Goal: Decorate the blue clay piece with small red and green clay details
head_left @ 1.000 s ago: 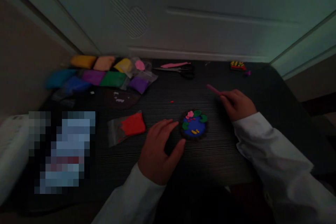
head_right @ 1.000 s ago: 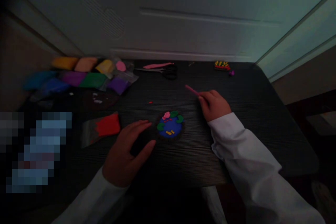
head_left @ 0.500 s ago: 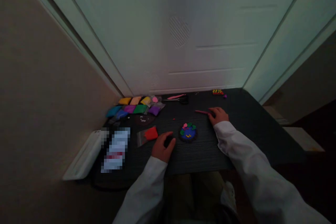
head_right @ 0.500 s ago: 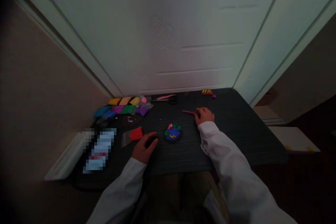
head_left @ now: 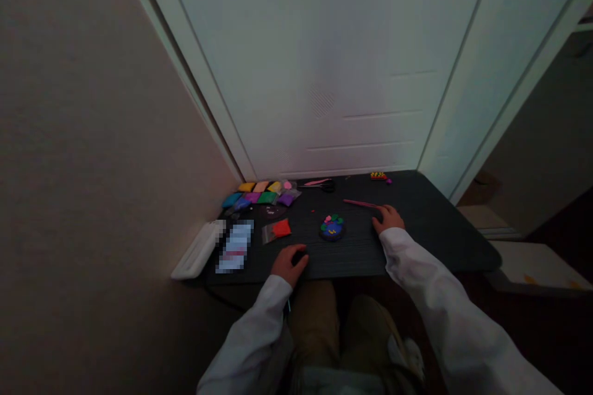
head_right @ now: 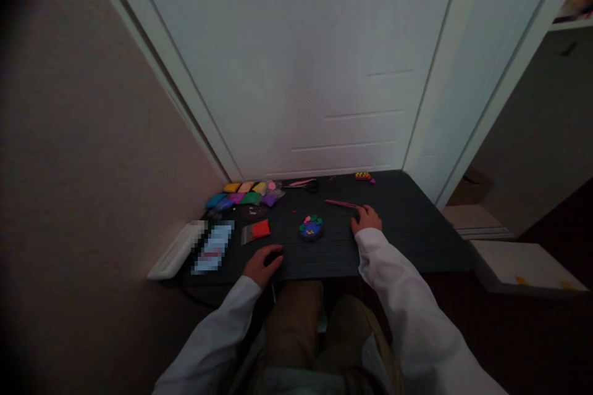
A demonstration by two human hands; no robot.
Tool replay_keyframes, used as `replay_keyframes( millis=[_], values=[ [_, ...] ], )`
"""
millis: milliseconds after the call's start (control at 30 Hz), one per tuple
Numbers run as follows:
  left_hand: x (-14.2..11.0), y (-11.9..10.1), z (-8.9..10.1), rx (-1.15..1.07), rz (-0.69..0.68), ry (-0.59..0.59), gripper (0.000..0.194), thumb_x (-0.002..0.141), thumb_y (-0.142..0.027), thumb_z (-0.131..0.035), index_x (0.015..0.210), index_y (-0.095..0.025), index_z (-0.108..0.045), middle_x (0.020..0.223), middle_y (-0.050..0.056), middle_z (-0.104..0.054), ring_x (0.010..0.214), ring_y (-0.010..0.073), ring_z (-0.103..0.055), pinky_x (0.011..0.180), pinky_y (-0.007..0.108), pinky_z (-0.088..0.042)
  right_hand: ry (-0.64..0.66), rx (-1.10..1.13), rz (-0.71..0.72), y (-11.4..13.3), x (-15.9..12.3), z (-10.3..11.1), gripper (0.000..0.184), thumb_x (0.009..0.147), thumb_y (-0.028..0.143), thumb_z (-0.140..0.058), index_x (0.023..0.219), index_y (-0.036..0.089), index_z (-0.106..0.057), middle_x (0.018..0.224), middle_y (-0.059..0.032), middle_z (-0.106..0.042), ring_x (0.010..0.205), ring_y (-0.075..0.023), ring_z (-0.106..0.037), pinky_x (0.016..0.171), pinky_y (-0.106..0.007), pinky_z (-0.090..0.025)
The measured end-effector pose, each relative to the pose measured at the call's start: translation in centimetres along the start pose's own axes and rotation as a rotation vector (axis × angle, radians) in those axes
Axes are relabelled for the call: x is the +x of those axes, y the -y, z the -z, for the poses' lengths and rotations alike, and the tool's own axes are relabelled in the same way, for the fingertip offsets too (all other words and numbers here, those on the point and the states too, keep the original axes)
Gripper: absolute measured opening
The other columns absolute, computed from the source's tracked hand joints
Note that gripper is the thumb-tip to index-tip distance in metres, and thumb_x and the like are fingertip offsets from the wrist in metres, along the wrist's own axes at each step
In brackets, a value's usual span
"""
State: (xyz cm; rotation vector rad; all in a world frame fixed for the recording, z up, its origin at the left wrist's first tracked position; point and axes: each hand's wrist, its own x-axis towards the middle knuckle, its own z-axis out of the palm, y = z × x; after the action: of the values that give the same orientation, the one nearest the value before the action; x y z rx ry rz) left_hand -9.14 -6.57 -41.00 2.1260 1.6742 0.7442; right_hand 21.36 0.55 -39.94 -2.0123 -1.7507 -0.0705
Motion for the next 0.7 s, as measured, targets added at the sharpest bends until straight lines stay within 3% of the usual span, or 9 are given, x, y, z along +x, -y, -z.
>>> replay_keyframes(
  millis=[200, 367, 500, 600, 700],
  values=[
    [0.8, -0.5, 0.3, 0.036, 0.035, 0.042, 0.026, 0.083, -0.029, -0.049, 0.105, -0.015, -0.053, 0.108, 0.007, -0.056, 0.093, 0.0189, -0.056, 0.079, 0.040, -0.047, 0.019, 0.019, 0.019, 0.0, 0.1, -0.8, 0.029, 0.084, 0.030, -0.049, 0.110, 0.016, -0.051, 0.115, -0.0075, -0.052, 0.099, -0.0193, -0.054, 0.083, -0.041, -0.046],
    [2.4, -0.5, 0.9, 0.028, 0.144, 0.105, 0.023, 0.084, -0.030, -0.049, 0.100, -0.014, -0.055, 0.097, 0.006, -0.060, 0.082, 0.0160, -0.059, 0.072, 0.036, -0.050, 0.061, 0.028, 0.061, -0.9, -0.3, -1.7, 0.032, 0.080, 0.032, -0.054, 0.108, 0.018, -0.054, 0.119, -0.0089, -0.050, 0.106, -0.0235, -0.050, 0.086, -0.044, -0.042],
    [6.7, -0.4, 0.8, 0.029, 0.179, 0.135, 0.024, 0.083, -0.029, -0.049, 0.101, -0.014, -0.055, 0.099, 0.006, -0.059, 0.084, 0.0164, -0.059, 0.073, 0.037, -0.049, 0.094, 0.037, 0.090, -1.6, -0.8, -2.3, 0.035, 0.076, 0.037, -0.052, 0.107, 0.022, -0.057, 0.121, -0.0105, -0.048, 0.108, -0.0280, -0.049, 0.085, -0.045, -0.042],
    [10.6, -0.1, -0.3, 0.066, 0.202, 0.120, 0.026, 0.084, -0.029, -0.049, 0.106, -0.016, -0.053, 0.109, 0.008, -0.056, 0.095, 0.0195, -0.055, 0.081, 0.041, -0.046, 0.102, 0.052, 0.087, -1.9, -1.4, -2.5, 0.037, 0.076, 0.039, -0.048, 0.107, 0.022, -0.057, 0.123, -0.0107, -0.046, 0.108, -0.0284, -0.048, 0.087, -0.046, -0.039],
    [12.7, 0.1, -1.3, 0.102, 0.254, 0.130, 0.027, 0.084, -0.029, -0.048, 0.109, -0.018, -0.052, 0.114, 0.008, -0.054, 0.098, 0.0202, -0.054, 0.083, 0.042, -0.045, 0.117, 0.064, 0.070, -1.8, -1.8, -2.4, 0.036, 0.075, 0.039, -0.048, 0.106, 0.023, -0.057, 0.124, -0.0114, -0.045, 0.110, -0.0297, -0.046, 0.088, -0.047, -0.038]
  ],
)
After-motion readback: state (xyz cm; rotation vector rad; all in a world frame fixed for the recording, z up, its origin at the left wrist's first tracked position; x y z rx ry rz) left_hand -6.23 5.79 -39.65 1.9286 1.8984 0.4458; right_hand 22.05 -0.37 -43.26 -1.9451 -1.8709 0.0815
